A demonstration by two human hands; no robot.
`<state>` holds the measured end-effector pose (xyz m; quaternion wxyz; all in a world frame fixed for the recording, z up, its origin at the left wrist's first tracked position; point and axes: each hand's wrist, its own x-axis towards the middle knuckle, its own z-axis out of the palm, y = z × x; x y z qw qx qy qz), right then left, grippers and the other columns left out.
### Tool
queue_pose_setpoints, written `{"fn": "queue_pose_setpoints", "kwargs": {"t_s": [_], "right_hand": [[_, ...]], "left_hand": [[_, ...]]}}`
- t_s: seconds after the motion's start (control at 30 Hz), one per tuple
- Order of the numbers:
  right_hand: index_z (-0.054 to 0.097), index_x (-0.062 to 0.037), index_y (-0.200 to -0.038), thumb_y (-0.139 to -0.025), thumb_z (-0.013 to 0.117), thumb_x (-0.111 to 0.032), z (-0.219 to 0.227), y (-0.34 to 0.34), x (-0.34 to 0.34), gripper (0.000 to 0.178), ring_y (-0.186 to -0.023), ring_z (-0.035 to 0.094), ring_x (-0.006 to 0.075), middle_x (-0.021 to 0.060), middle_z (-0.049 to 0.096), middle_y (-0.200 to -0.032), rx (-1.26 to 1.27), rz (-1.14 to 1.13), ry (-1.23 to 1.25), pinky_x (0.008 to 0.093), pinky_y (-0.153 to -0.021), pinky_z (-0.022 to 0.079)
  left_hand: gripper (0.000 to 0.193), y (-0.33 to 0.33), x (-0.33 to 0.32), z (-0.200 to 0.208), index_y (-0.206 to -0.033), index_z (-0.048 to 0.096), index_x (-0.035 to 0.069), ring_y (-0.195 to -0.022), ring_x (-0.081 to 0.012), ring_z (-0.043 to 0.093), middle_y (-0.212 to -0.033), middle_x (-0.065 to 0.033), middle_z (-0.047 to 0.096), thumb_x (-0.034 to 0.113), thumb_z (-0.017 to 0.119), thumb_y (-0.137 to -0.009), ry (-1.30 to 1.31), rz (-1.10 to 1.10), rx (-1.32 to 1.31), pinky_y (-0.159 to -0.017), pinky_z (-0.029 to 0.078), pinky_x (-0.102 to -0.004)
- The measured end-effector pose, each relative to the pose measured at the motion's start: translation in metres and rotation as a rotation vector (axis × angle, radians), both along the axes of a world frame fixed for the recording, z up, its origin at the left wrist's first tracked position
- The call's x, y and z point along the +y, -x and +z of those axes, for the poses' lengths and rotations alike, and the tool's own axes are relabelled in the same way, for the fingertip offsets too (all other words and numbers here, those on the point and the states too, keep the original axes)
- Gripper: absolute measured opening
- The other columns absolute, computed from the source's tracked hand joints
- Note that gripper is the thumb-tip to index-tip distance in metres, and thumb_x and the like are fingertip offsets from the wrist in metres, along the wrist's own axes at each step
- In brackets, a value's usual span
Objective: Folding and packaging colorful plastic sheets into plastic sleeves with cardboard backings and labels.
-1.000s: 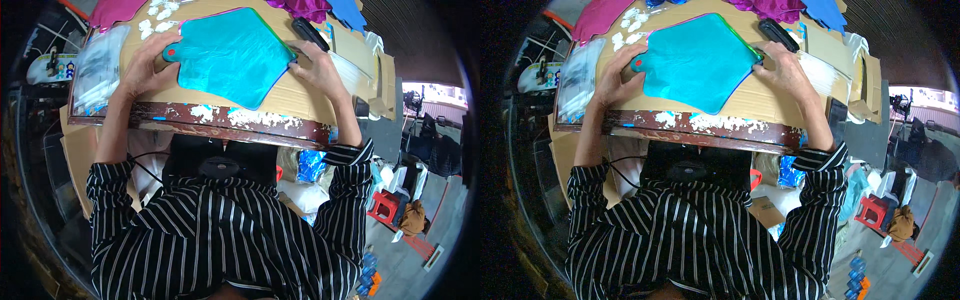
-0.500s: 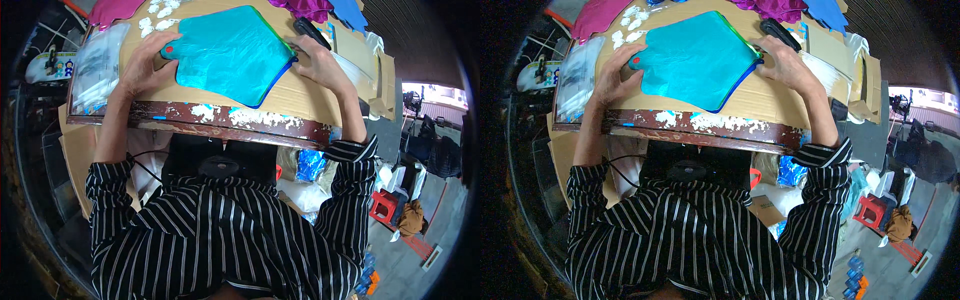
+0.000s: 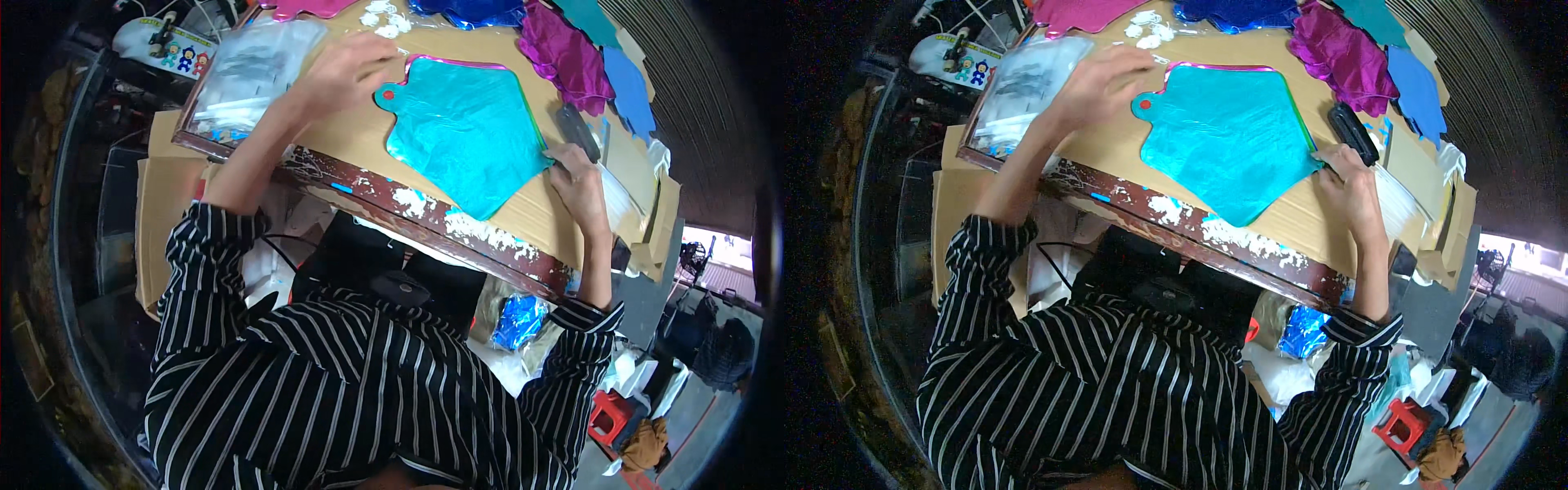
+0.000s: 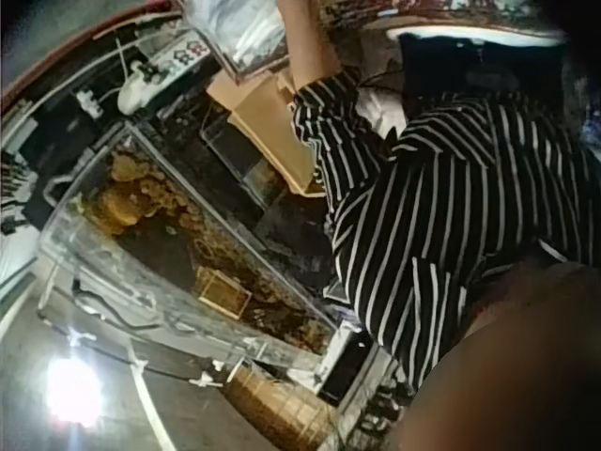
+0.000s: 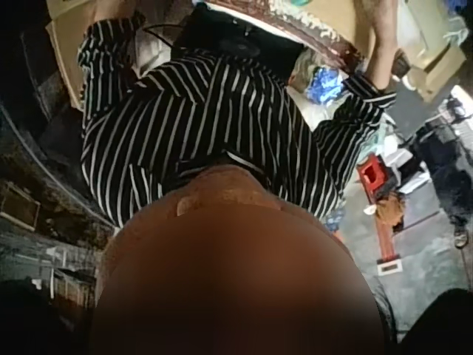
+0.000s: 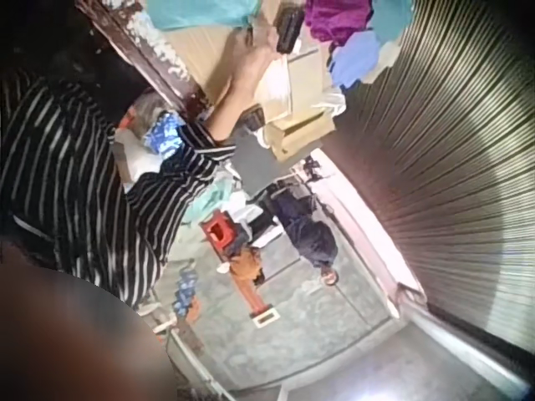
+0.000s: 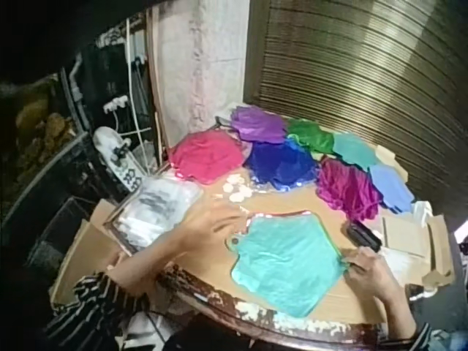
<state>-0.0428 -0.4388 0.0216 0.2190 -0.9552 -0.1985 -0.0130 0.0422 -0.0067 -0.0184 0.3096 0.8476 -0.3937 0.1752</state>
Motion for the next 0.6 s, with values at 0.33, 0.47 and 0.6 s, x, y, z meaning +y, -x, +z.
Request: {"fn": "queue_pose_setpoints", "kwargs": {"t_s": [0.33, 0.47, 0.6], "right_hand": [[0.069, 0.0008, -0.111, -0.084, 0.065, 0.006, 0.002, 0.000, 0.010, 0.028, -0.099, 0.068, 0.0298, 0.0153, 0.068, -0.111, -0.071, 0.026, -0.052, 0.0359, -0.087, 0.052], [0.069, 0.0004, -0.110, -0.082, 0.067, 0.005, 0.000, 0.002, 0.014, 0.028, -0.101, 0.069, 0.0344, 0.0165, 0.069, -0.112, -0.052, -0.013, -0.091, 0.0400, -0.089, 0.054], [0.068, 0.0002, -0.110, -0.083, 0.067, 0.005, -0.003, 0.003, 0.014, 0.028, -0.102, 0.069, 0.0342, 0.0160, 0.069, -0.113, -0.121, -0.002, -0.103, 0.0396, -0.089, 0.054]], "left_hand": [[0.018, -0.060, 0.008, 0.007, -0.100, 0.078, 0.007, -0.104, -0.0325, 0.069, -0.111, -0.0096, 0.075, 0.010, 0.069, -0.084, -0.302, 0.280, -0.165, -0.092, 0.056, -0.0428], [0.025, -0.038, 0.016, 0.018, -0.108, 0.076, 0.006, -0.104, -0.0333, 0.069, -0.112, -0.0114, 0.074, 0.014, 0.071, -0.085, -0.301, 0.347, -0.226, -0.092, 0.056, -0.0434], [0.037, 0.008, 0.015, 0.019, -0.121, 0.070, 0.005, -0.110, -0.0344, 0.067, -0.120, -0.0146, 0.071, 0.016, 0.072, -0.085, -0.088, 0.101, 0.144, -0.097, 0.054, -0.0427]]}}
